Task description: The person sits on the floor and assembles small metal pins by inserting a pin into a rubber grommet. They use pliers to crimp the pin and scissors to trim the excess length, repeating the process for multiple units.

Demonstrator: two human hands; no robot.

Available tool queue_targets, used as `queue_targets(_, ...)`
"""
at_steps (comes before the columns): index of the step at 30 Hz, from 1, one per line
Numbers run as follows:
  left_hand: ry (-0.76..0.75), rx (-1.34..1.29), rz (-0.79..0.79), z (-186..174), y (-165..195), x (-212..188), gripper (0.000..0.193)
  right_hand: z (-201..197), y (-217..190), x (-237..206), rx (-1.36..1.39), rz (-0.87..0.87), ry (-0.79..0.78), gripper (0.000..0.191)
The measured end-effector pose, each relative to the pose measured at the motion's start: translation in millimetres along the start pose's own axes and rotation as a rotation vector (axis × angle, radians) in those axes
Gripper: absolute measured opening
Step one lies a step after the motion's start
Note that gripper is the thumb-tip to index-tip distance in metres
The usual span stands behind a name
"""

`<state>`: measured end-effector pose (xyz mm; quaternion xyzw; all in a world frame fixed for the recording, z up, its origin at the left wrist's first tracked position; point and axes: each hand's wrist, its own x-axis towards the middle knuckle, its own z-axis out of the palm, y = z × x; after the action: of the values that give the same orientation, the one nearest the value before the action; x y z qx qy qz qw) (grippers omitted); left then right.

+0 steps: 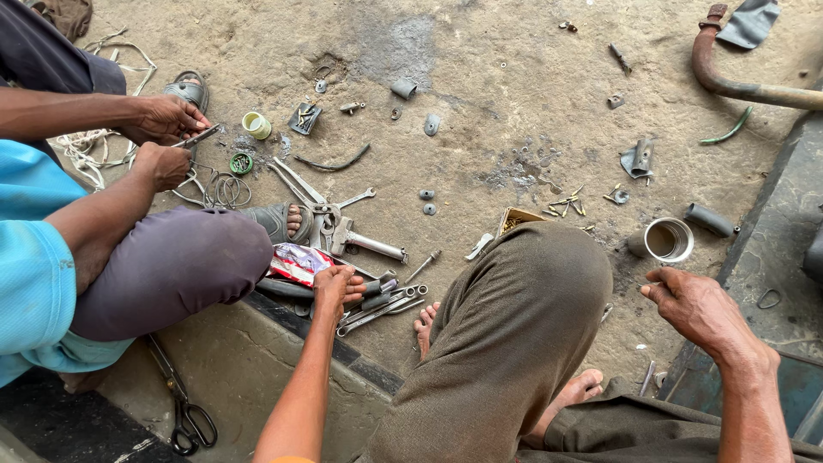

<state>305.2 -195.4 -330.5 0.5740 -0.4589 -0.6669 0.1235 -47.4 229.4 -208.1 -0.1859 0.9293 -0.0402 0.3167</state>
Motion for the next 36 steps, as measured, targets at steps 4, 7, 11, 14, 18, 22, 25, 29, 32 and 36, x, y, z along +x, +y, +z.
queue_targets(4, -0.016, -0.009, 0.014, 13.1, 3.5, 1.8, 0.026, 1.7, -1.4, 1.3, -0.001, 0.028, -0.033, 0.042)
queue_targets(7, -0.055, 0.012, 0.026, 24.9, 0.8, 3.3, 0.026, 1.1, -0.5, 1.7, -0.028, 0.002, -0.023, 0.042)
queue_targets(11, -0.102, 0.038, 0.033, 42.7, -11.0, 1.0, 0.025, 1.4, 1.2, 2.7, -0.006, 0.013, -0.029, 0.041)
queue_targets(14, -0.121, 0.120, 0.015, 59.3, -28.2, -5.2, 0.023, 2.7, 1.5, 4.2, -0.001, 0.009, -0.031, 0.041)
queue_targets(18, -0.186, 0.153, -0.022, 75.7, -46.4, -14.7, 0.022, 3.5, 3.3, 5.4, -0.001, 0.015, -0.038, 0.041)
queue_targets(22, -0.179, 0.111, -0.021, 80.7, -41.6, -9.4, 0.021, 4.1, 5.4, 6.7, 0.003, -0.001, -0.027, 0.042)
queue_targets(25, -0.148, -0.005, -0.004, 77.3, -23.0, 1.2, 0.020, 5.3, 5.9, 7.9, 0.013, -0.016, -0.033, 0.042)
queue_targets(29, -0.010, -0.030, -0.028, 69.5, 8.6, 13.8, 0.018, 6.3, 6.0, 8.9, 0.009, 0.014, -0.050, 0.042)
queue_targets(32, 0.016, -0.103, -0.008, 63.2, 26.5, 19.3, 0.018, 7.2, 6.3, 8.6, 0.007, 0.027, -0.063, 0.042)
queue_targets(36, 0.040, -0.230, 0.025, 57.0, 34.9, 24.9, 0.017, 8.8, 6.9, 9.8, 0.014, 0.029, -0.063, 0.042)
